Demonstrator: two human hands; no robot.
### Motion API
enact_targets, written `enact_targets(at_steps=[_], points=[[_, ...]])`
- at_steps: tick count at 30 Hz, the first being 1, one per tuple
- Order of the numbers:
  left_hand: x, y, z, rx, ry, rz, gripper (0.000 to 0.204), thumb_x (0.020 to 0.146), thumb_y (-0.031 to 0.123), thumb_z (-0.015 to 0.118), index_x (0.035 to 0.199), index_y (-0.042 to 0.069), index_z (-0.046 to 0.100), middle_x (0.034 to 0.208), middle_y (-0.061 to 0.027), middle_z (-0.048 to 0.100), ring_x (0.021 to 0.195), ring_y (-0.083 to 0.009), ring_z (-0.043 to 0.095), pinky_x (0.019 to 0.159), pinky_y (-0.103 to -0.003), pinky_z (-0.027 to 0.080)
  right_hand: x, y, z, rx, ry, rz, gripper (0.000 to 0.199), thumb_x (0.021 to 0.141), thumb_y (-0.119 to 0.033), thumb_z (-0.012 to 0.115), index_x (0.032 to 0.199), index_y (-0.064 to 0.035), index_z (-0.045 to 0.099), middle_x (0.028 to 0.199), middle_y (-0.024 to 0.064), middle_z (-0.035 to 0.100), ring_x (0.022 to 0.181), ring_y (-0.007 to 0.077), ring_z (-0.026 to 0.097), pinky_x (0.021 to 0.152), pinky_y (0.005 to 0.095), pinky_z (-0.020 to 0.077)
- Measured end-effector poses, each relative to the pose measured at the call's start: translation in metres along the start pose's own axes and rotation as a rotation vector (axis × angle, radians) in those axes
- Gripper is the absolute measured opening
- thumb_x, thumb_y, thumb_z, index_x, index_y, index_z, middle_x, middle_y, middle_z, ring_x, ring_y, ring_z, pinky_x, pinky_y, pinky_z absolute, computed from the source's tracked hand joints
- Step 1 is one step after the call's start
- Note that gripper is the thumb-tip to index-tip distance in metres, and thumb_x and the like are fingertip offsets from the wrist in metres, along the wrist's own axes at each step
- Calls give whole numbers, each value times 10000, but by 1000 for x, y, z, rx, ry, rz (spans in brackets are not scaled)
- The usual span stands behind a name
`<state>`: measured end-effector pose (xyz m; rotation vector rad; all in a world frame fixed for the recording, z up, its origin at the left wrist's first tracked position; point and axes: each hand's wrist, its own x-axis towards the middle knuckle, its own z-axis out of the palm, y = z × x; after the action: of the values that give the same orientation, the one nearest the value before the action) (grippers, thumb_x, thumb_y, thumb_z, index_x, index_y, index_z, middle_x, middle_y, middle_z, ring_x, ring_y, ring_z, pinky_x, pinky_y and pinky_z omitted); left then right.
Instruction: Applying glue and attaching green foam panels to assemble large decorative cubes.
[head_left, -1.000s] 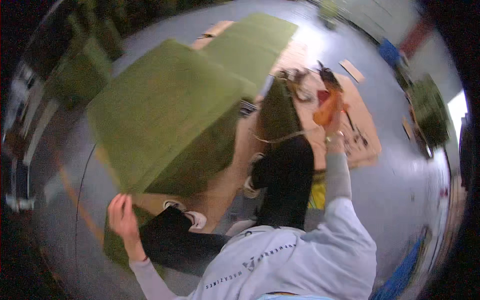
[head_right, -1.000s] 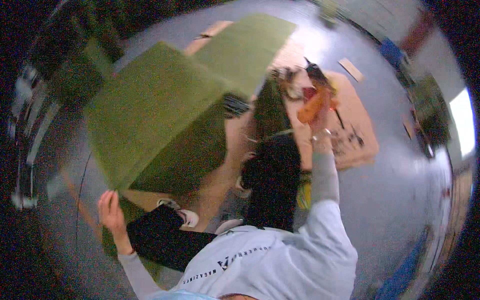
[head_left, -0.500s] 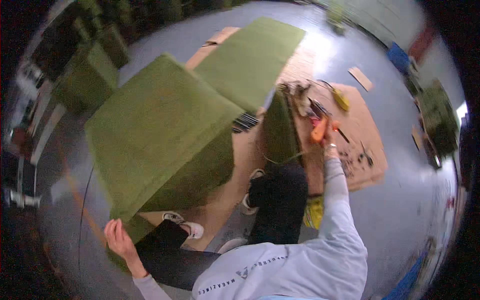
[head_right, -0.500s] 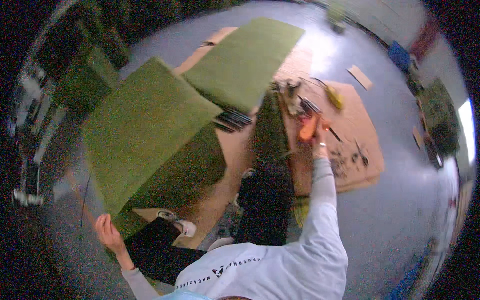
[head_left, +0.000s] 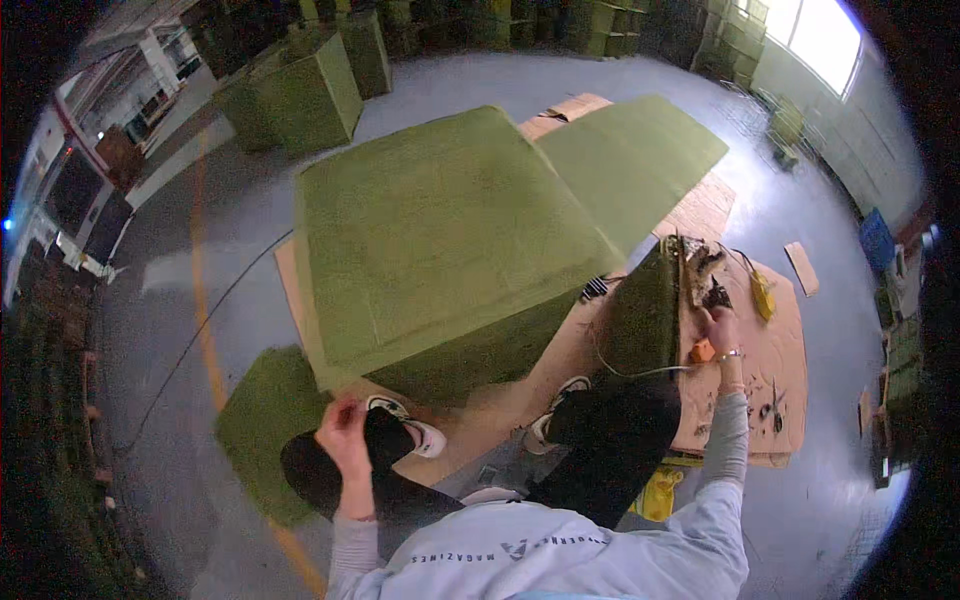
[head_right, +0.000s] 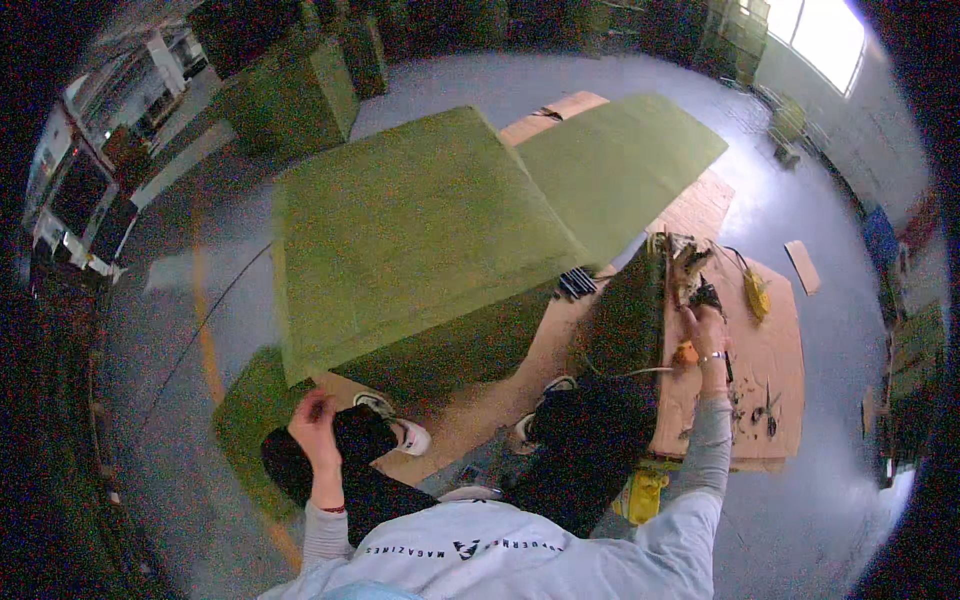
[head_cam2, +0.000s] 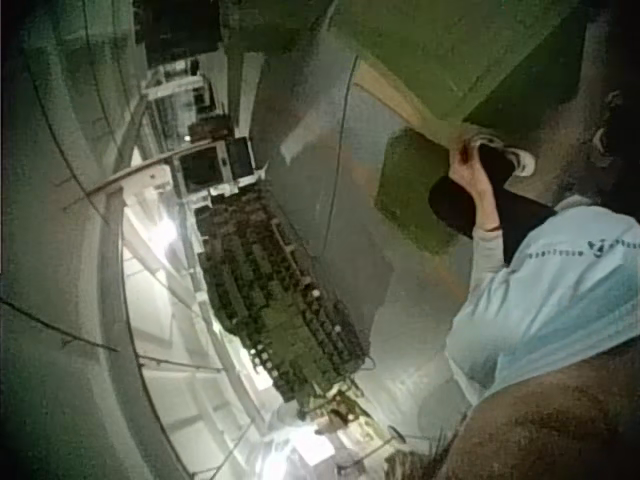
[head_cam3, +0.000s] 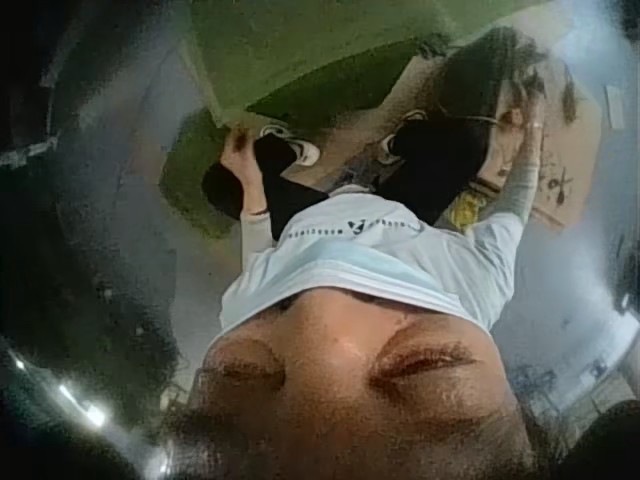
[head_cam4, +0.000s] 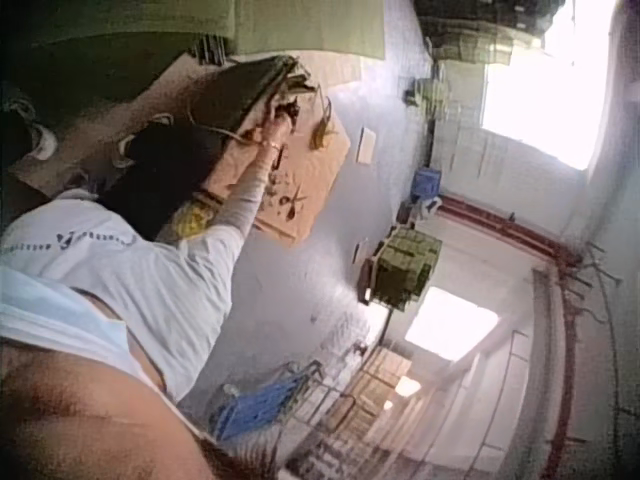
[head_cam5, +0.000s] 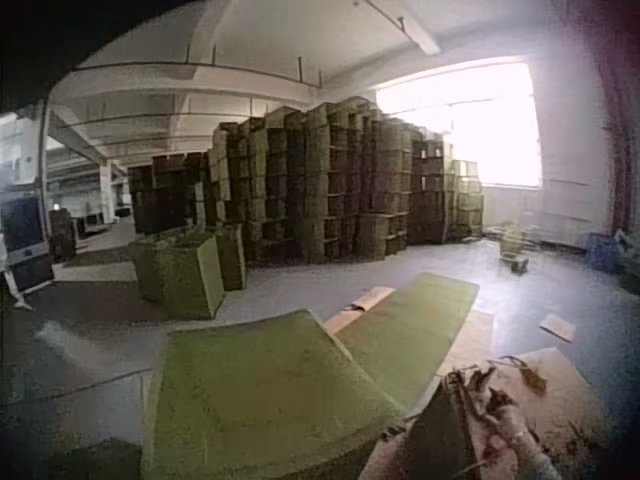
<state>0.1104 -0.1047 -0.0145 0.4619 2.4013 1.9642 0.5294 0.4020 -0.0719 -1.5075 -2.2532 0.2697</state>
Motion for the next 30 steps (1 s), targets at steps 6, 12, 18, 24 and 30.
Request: enact_targets(at_steps=[6, 12, 18, 24, 30], points=[[-31, -13, 43, -251, -323, -300, 190, 745, -43, 586, 933, -25, 607, 821, -59, 630, 772, -116, 584, 730, -235, 453, -19, -193, 0, 131, -621, -511, 103, 713, -10, 608, 809, 1, 644, 689, 95, 639, 622, 148, 592, 572, 313, 472], [-66, -38, 95, -359, -603, -359, 225, 752, -50, 557, 972, -28, 599, 901, -75, 626, 800, -121, 586, 741, -246, 468, -155, -330, 45, 461, -1101, -584, 233, 794, -155, 584, 948, 19, 591, 770, 172, 624, 669, 255, 632, 608, 338, 500], [-66, -44, 99, -403, -659, -528, 273, 774, -31, 563, 1046, -23, 582, 958, -72, 626, 872, -138, 581, 800, -236, 447, -207, -325, 81, 869, -807, -368, 225, 811, -221, 566, 897, -14, 576, 664, 177, 600, 585, 324, 601, 540, 402, 474], [-80, -42, 108, -324, -672, -457, 275, 811, -5, 550, 1085, -17, 574, 1012, -79, 619, 915, -133, 576, 824, -239, 444, -217, -311, 98, 485, -484, -526, 95, 746, -99, 563, 795, -20, 584, 722, 200, 588, 675, 374, 572, 577, 436, 454], [-75, -22, 112, -107, -752, -195, 211, 826, 14, 536, 1019, -26, 610, 919, -95, 655, 811, -124, 614, 739, -235, 479, -209, -312, 81, 342, -469, -562, 82, 712, -113, 573, 721, -31, 576, 635, 181, 575, 608, 358, 573, 528, 438, 445]])
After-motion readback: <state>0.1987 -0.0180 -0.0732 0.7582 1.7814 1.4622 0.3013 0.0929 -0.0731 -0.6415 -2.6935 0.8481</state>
